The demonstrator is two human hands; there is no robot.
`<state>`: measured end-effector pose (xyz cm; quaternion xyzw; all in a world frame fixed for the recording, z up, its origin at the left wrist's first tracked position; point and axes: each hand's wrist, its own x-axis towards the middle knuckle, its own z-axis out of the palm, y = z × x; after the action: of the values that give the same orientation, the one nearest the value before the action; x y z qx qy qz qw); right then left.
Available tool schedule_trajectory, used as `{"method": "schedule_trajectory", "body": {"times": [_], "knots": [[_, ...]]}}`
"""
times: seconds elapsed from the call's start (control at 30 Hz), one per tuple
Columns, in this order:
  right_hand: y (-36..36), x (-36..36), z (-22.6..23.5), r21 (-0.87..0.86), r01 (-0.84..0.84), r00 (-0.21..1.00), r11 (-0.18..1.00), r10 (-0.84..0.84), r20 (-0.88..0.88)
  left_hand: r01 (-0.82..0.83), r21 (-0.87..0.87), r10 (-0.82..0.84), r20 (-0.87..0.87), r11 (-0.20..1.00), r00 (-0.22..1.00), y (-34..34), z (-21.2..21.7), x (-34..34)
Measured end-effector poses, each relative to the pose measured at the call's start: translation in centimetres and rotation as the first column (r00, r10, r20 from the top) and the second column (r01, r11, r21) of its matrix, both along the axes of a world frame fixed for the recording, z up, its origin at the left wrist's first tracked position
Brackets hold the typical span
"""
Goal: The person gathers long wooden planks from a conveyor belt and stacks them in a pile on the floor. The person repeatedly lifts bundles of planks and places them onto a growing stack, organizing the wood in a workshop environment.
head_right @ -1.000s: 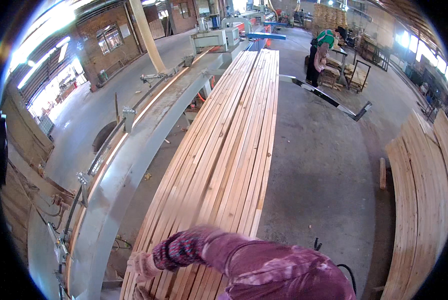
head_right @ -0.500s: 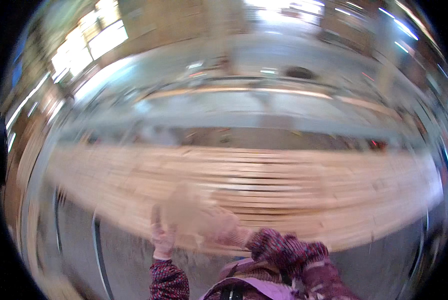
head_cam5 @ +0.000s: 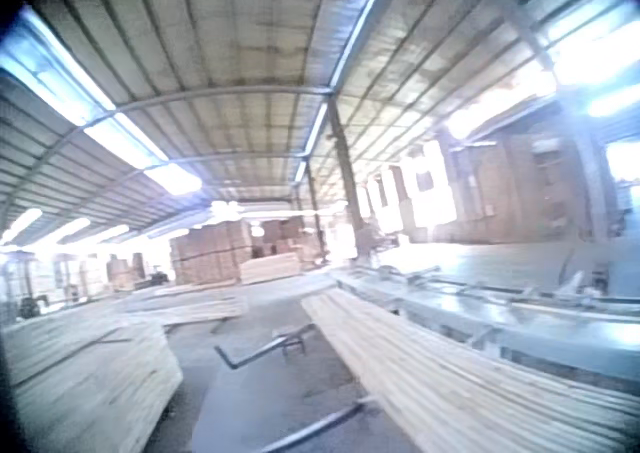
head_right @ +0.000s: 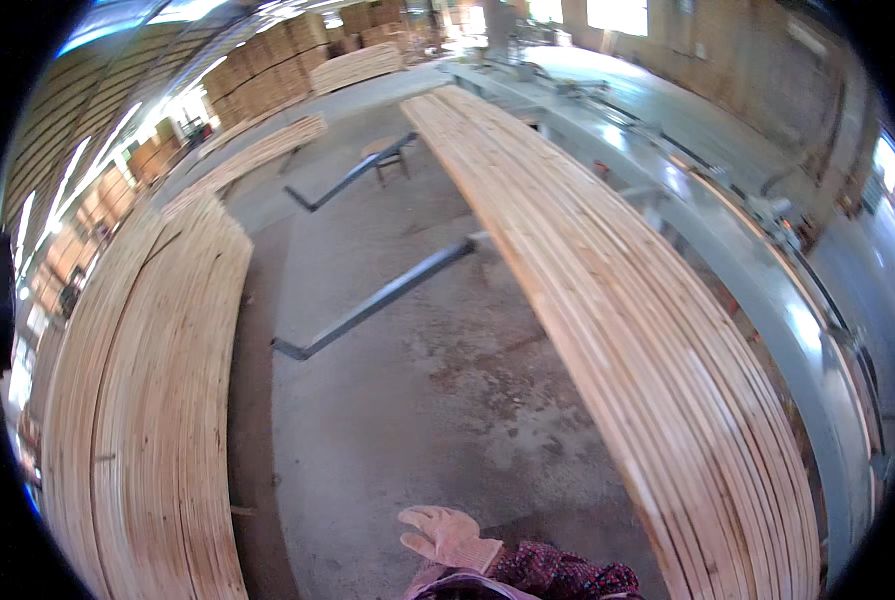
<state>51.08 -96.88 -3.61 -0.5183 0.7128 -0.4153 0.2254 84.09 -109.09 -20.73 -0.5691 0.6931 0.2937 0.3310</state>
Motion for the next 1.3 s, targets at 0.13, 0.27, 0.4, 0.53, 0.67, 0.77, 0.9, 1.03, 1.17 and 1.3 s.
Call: {"method": "schedule_trajectory", "body": {"times": [0.13,0.27,0.4,0.53,0.67,0.77,0.9,1.03,1.17,1.3], "knots": [[-6.3,0.9,-0.9,0.062,-0.003,1.0,0.998,0.003,0.002,-0.132,0.101,0.139,-0.059,0.986,0.989,-5.9,-3.6,3.2],[-14.8,1.8,-5.7,0.357,0.124,0.946,0.926,-0.219,0.24,-0.176,0.123,0.194,-0.156,0.977,0.968,-15.4,-5.2,4.6],[-27.6,2.6,-4.9,0.293,0.025,0.991,0.956,-0.062,0.117,-0.203,0.166,0.245,-0.297,0.965,0.923,-29.9,-4.9,5.2],[-40.4,1.7,-5.5,0.259,0.018,1.0,0.966,-0.015,-0.014,-0.33,-0.033,0.29,-0.402,0.943,0.868,-44.6,7.8,-2.3],[-53.1,0.0,-4.9,0.365,0.115,0.99,0.924,-0.076,-0.12,-0.373,-0.174,0.267,-0.44,0.911,0.857,-55.5,7.5,-2.2],[-61.0,-2.8,-7.4,0.303,0.263,0.962,0.916,-0.224,-0.158,-0.419,0.03,0.405,-0.329,0.908,0.853,-62.0,4.5,0.2],[-73.9,-6.9,-8.1,0.09,0.307,0.946,0.947,-0.294,-0.134,-0.203,-0.003,0.199,-0.173,0.979,0.965,-63.2,-3.4,10.2],[-86.7,-9.7,-6.1,0.108,0.192,0.97,0.976,-0.171,-0.173,-0.583,0.072,0.588,-0.089,0.809,0.804,-67.7,-3.3,9.8],[-100.0,-10.6,-5.3,-0.026,0.065,0.935,0.998,-0.07,-0.347,-0.677,0.083,0.682,-0.11,0.731,0.723,-78.7,-3.2,5.4],[-111.7,-13.2,-4.8,0.064,0.066,0.985,0.996,-0.055,-0.163,-0.611,0.082,0.616,-0.139,0.787,0.775,-93.3,-5.3,0.5]]}}
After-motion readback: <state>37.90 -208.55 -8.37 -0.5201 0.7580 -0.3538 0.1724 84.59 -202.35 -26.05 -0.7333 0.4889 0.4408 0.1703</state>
